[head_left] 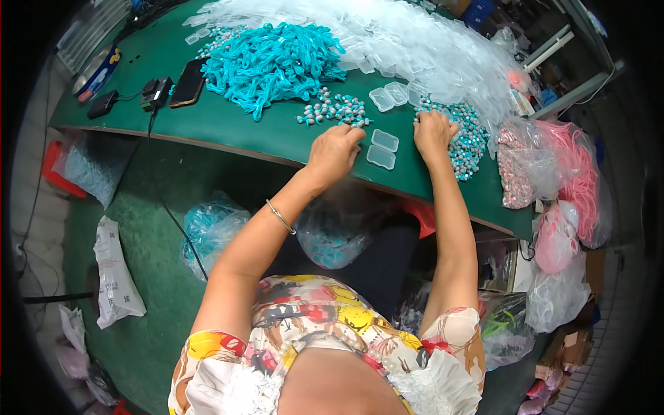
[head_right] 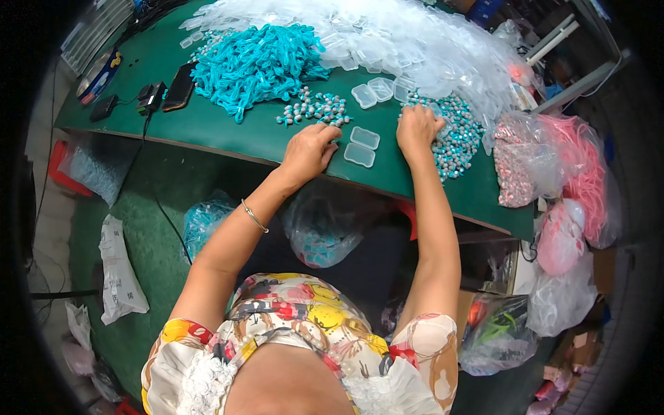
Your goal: The person sits at a green workbench and repeatedly picks up small, round, teal-colored beads from a pile. They place the beads into small, clear plastic containers, close the lids, and set the filled containers aside.
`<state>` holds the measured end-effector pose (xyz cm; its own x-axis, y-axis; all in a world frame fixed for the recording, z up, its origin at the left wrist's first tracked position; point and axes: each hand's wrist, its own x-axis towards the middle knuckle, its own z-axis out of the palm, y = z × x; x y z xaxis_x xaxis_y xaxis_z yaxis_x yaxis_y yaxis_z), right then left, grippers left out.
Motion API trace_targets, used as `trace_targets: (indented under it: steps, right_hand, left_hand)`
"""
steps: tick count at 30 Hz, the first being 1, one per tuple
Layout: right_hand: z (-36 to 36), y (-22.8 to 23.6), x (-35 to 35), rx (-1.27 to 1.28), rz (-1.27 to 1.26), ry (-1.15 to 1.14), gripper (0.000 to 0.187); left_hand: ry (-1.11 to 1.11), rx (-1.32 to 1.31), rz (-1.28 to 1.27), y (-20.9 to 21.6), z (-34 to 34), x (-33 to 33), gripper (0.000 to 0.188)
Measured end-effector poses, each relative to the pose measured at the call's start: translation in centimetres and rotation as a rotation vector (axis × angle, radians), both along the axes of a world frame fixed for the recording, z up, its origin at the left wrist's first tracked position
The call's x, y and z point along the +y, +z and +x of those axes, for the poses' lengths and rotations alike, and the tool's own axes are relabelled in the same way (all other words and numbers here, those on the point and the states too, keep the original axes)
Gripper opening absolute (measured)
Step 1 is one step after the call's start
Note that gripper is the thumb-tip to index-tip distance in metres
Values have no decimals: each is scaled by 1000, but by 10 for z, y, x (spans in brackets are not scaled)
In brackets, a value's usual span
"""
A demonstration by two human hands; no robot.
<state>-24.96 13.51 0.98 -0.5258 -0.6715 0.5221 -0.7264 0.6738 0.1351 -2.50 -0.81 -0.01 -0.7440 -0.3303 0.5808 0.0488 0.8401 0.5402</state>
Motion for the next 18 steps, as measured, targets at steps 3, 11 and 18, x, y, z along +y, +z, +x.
trace_targets:
  steps: [3, 11, 18]
  right_hand:
    - [-3, 3, -3, 45, -11, 86, 13]
    - [59, 26, 26, -419, -211, 526, 11]
    - [97, 39, 27, -520, -22, 678, 14]
  left_hand:
    - [-21, 38, 56, -6, -3, -2, 13]
    - [-230, 96, 198, -4, -14, 9, 16]
    - [-264, -28, 13, -6, -24, 5, 17]
